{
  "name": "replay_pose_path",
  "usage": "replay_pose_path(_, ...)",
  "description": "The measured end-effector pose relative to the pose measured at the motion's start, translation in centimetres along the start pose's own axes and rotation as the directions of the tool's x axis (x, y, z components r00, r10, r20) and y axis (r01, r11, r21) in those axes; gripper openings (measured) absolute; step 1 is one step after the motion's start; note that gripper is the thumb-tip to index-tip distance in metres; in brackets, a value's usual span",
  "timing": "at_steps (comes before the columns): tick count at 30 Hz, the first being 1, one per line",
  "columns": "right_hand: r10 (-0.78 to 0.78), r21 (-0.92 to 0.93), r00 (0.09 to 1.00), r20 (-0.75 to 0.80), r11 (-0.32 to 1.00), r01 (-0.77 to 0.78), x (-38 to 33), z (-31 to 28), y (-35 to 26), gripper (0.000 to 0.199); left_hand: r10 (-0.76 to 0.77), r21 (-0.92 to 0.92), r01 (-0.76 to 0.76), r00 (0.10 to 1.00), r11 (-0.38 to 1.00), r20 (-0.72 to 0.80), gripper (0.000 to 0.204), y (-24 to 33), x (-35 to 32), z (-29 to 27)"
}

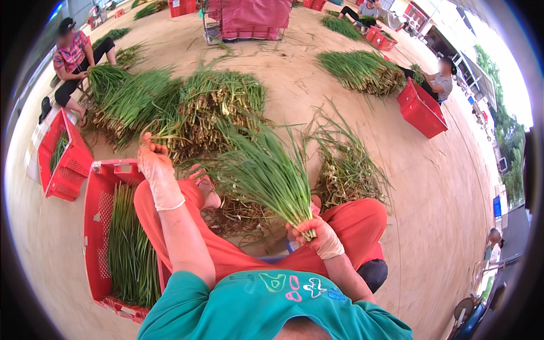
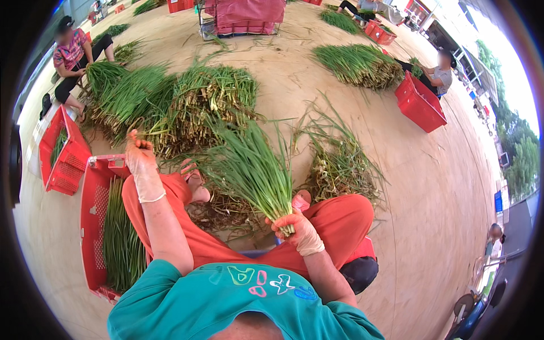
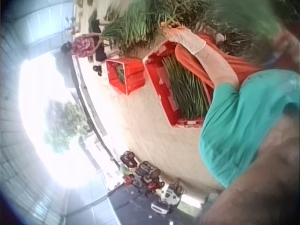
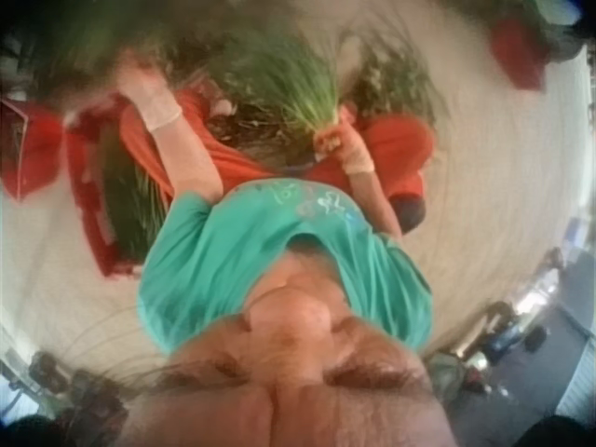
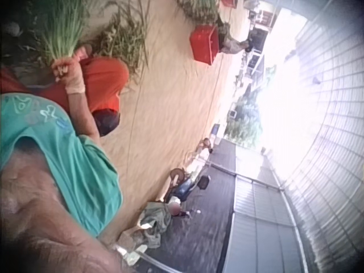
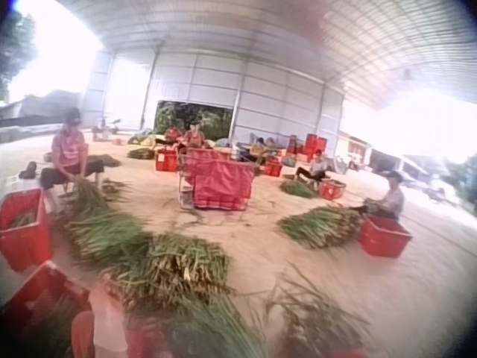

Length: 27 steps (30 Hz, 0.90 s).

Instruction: The person bundles bunches of green onions with a thin green tie while sitting on a concrete floor in a processing facility.

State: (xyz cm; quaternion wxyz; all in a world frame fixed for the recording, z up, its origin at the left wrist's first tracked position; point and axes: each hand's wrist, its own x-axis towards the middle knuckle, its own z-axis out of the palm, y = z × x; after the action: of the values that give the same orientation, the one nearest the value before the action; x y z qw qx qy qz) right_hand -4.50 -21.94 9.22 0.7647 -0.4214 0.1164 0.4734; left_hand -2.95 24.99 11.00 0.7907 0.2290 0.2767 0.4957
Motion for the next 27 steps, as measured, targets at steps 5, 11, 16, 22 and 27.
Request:
replay_pose_path(5,0.060,0.087,0.997,-0.049,0.995,-0.055,-0.5,-0.9,-0.2,0.045,0.116,0.021,-0.122,0.975,0.992,0.190,0.009,2.1,-0.5,0.4)
replay_pose_path(11,-0.120,0.068,0.992,-0.034,0.990,0.122,0.0,-0.5,-0.5,0.046,-0.268,0.707,-0.196,0.831,0.680,0.488,0.010,-3.5,-7.4,-0.1)
replay_pose_path(16,-0.210,0.045,0.974,-0.082,0.976,0.214,0.5,0.7,-3.2,0.047,-0.670,0.346,-0.877,0.479,-0.333,0.567,0.034,-8.7,-12.3,-4.7)
replay_pose_path(22,-0.361,-0.062,0.933,-0.016,0.931,0.359,2.0,1.0,-2.9,0.043,-0.219,0.430,-0.811,0.371,0.397,0.902,0.027,-11.4,-18.6,-0.8)
replay_pose_path(27,-0.345,-0.149,0.937,-0.050,0.931,0.334,2.0,2.1,-1.8,0.038,-0.252,0.261,-0.874,0.166,0.411,0.953,0.013,-12.7,-22.2,0.9)
